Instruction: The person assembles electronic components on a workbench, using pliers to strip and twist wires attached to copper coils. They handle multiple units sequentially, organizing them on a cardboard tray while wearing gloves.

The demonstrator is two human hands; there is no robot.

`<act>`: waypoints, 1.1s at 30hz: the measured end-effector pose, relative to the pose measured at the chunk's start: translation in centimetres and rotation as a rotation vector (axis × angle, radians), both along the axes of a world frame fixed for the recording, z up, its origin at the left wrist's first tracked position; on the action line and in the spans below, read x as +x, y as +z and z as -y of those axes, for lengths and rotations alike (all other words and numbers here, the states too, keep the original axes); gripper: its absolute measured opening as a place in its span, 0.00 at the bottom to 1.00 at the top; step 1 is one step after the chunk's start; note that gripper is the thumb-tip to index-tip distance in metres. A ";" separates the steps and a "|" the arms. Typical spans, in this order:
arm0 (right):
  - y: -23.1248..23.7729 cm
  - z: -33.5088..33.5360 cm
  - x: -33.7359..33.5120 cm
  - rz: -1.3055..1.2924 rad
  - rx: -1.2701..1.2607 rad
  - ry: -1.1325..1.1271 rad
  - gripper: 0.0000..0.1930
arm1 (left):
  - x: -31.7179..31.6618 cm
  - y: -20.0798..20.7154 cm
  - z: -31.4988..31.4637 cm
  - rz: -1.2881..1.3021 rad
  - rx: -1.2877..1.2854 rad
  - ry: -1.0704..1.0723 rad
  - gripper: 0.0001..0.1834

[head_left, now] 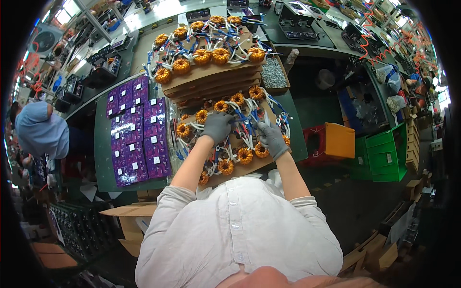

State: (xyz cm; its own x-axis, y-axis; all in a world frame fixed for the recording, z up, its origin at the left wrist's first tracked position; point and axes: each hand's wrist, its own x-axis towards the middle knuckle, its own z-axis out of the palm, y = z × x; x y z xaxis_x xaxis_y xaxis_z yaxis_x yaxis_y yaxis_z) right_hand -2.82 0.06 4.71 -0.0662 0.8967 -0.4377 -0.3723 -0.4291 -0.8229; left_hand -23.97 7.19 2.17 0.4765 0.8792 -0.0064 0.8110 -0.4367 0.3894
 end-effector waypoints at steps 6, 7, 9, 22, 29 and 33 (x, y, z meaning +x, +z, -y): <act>-1.7 -2.3 -0.1 0.121 0.086 0.005 0.12 | -1.5 0.7 -1.8 -0.057 -0.101 -0.273 0.14; -2.5 -3.2 -0.8 0.163 0.138 0.003 0.11 | -0.9 1.5 -1.8 -0.136 -0.145 -0.196 0.14; -2.9 -5.2 -1.7 0.367 0.163 0.017 0.10 | 1.1 3.5 -1.8 -0.292 -0.224 -0.049 0.14; -3.3 -7.5 -6.9 1.441 0.336 0.744 0.17 | 0.2 -2.9 -0.6 -0.097 0.128 0.104 0.27; -3.3 -5.5 -6.1 1.540 0.406 0.549 0.13 | 1.3 -2.1 -2.5 -0.191 0.230 0.071 0.15; -1.8 -3.5 -7.5 1.594 0.387 0.423 0.11 | 0.7 -1.0 -1.8 -0.126 0.170 0.081 0.18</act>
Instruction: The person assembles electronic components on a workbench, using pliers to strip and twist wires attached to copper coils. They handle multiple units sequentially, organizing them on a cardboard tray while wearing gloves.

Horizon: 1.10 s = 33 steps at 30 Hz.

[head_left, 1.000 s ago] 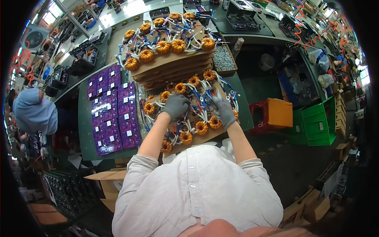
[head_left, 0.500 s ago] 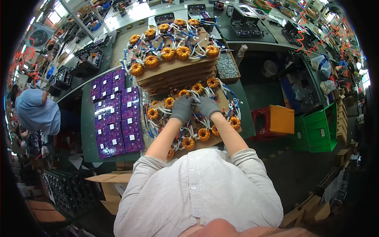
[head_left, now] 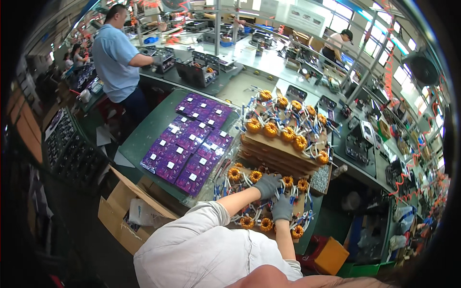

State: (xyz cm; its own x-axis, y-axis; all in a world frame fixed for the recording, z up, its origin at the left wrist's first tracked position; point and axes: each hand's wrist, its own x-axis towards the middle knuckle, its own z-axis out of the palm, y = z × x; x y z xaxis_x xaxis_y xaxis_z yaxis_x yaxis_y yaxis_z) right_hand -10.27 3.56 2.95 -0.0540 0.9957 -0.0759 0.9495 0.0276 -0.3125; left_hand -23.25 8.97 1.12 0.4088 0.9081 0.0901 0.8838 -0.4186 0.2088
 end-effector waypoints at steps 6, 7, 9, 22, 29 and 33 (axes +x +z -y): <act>0.8 -1.7 -0.2 0.094 -0.192 0.049 0.13 | -0.3 0.3 0.1 0.082 -0.046 0.013 0.23; 0.8 -1.9 -0.2 0.121 -0.219 0.050 0.13 | -0.4 0.2 0.1 0.092 -0.047 0.011 0.23; -1.4 -2.5 0.8 -0.038 -0.184 0.041 0.14 | -0.4 0.3 0.0 0.127 -0.067 0.016 0.23; -3.1 -1.2 3.2 -0.563 0.186 -0.015 0.12 | -0.9 2.1 0.6 0.109 -0.103 0.003 0.26; -2.2 -0.5 4.6 -0.497 0.438 0.089 0.12 | -0.9 -0.6 -0.1 0.243 0.019 -0.041 0.26; -1.7 -1.6 5.0 -0.377 0.445 0.015 0.10 | -1.4 1.2 0.1 0.221 -0.018 -0.072 0.24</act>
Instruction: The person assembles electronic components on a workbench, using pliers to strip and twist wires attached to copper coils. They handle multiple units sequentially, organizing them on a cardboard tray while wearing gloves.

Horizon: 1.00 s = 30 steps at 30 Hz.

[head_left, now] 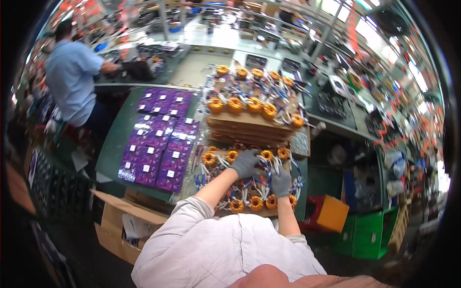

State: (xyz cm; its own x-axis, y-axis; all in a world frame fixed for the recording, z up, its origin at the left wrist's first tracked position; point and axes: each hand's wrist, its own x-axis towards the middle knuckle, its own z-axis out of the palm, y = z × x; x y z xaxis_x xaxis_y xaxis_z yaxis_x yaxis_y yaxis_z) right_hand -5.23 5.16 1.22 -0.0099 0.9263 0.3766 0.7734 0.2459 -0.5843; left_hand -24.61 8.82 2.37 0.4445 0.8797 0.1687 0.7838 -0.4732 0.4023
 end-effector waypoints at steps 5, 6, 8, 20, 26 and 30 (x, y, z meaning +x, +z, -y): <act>0.8 -4.1 1.2 -0.580 -0.313 -0.018 0.10 | 1.7 -0.9 -0.6 -0.104 -0.004 0.043 0.20; 1.7 -4.5 1.1 -0.663 -0.414 0.037 0.10 | 2.1 -0.8 -0.8 -0.142 -0.006 0.049 0.19; 2.9 -5.3 0.5 -0.513 -0.394 0.120 0.10 | 1.7 -0.4 -1.1 -0.089 -0.062 0.029 0.21; 2.3 -8.1 1.9 -0.336 -0.454 0.054 0.14 | 3.5 -1.6 -2.5 0.403 -0.361 0.285 0.20; 5.0 -3.2 0.5 -0.629 -0.192 0.083 0.14 | 2.4 -2.4 -2.7 0.446 -0.455 0.234 0.25; 2.9 -2.9 -0.5 -0.445 -0.377 0.072 0.12 | 1.9 -2.0 -3.1 0.445 -0.561 0.099 0.28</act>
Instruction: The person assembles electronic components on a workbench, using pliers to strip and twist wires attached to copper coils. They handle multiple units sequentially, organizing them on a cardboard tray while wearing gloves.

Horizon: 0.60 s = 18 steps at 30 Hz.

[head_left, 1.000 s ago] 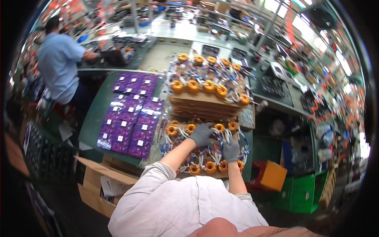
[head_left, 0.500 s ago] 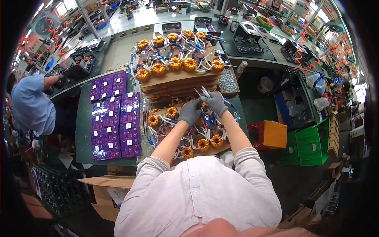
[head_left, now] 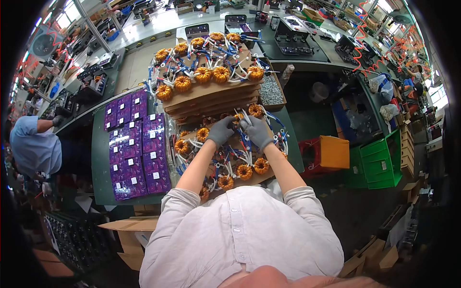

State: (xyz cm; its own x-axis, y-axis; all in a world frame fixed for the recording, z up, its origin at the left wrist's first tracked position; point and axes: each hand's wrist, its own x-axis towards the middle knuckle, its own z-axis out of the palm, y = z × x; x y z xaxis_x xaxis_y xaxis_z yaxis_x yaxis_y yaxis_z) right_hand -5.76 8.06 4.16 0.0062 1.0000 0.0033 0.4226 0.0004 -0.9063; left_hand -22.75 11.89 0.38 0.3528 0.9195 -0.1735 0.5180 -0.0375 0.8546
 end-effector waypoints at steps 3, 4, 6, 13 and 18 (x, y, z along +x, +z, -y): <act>-1.8 -1.2 0.5 -0.230 -0.109 -0.114 0.11 | -0.2 2.3 0.8 0.051 -0.023 -0.074 0.27; -2.0 -1.3 0.7 -0.317 -0.116 -0.125 0.11 | -0.5 1.8 0.7 0.033 0.035 -0.107 0.27; -2.6 -1.3 1.0 -0.345 -0.072 -0.088 0.11 | -1.0 0.4 0.2 -0.003 0.150 -0.174 0.28; 0.3 0.7 1.4 -0.402 -0.156 -0.094 0.09 | 0.9 1.4 1.3 -0.077 0.120 0.094 0.25; -0.3 1.0 1.8 -0.073 -0.216 -0.105 0.09 | 0.6 1.0 1.2 -0.053 0.127 0.034 0.25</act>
